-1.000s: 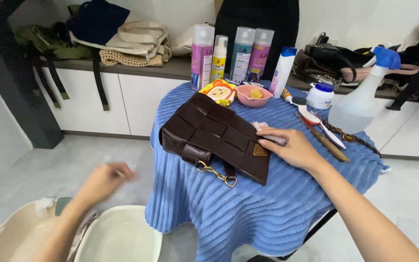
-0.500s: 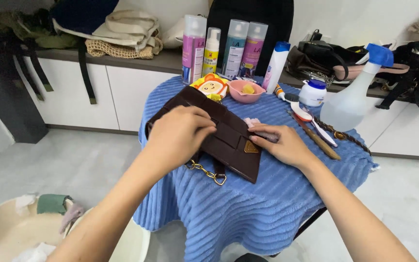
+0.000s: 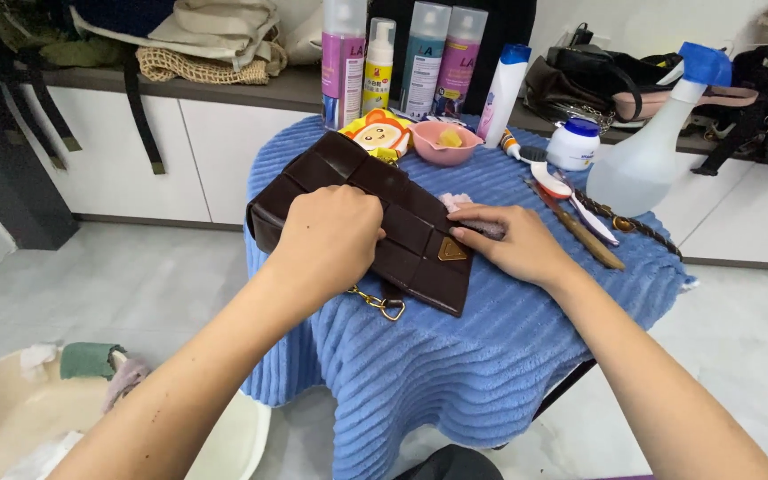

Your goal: Cleaning a brown leather handbag using wipes and various cleaning solutions at a workspace.

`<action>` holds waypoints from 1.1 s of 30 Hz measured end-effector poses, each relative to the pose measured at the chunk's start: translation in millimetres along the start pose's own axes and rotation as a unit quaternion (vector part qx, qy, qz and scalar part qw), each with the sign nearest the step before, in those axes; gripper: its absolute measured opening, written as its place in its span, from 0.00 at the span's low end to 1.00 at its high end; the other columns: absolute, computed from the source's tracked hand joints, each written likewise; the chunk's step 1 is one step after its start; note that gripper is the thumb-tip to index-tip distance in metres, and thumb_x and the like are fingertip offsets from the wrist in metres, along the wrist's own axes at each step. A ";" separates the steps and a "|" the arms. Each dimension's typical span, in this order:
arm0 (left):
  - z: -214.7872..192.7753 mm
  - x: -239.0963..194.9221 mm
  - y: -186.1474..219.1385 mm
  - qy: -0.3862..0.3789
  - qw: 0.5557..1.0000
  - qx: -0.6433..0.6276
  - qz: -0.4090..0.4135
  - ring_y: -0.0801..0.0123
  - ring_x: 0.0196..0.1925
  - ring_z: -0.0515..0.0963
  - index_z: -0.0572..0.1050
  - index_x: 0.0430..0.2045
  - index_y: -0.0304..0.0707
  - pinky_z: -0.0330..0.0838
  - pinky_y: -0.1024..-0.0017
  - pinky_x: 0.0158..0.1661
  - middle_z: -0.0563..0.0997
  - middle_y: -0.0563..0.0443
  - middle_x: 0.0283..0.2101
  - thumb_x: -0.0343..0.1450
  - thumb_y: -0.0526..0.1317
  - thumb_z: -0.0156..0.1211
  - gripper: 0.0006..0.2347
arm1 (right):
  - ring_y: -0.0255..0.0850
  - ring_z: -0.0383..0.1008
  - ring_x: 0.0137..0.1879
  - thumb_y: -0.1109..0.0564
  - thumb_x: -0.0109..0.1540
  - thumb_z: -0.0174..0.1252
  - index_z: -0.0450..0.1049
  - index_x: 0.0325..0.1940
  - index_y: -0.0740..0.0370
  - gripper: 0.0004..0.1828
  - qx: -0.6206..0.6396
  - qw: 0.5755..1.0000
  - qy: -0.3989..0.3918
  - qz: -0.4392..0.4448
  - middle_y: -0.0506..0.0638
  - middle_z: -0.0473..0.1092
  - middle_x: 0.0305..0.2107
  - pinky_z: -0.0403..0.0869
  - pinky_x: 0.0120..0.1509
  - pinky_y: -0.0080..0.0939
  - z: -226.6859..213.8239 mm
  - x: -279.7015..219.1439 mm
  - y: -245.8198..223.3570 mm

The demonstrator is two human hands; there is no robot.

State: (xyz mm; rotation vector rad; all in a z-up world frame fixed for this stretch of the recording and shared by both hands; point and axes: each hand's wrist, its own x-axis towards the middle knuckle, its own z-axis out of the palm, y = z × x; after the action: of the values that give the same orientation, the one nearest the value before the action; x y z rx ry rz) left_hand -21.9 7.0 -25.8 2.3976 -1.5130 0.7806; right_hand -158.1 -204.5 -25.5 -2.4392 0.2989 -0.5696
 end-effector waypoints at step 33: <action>113.4 -105.2 209.0 -0.481 0.793 -0.366 0.070 0.57 0.46 0.83 0.81 0.40 0.51 0.74 0.60 0.42 0.84 0.50 0.44 0.71 0.58 0.51 0.18 | 0.43 0.73 0.66 0.41 0.62 0.58 0.82 0.53 0.42 0.17 -0.107 0.992 0.007 -0.072 0.42 0.78 0.53 0.65 0.68 0.43 8.3 14.1 39.8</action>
State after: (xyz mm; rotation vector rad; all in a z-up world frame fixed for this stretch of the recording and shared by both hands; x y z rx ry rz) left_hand -205.0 -55.6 -199.4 2.0501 -1.7853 -1.0606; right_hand -144.9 -236.4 -51.1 -2.6815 0.1995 -0.6456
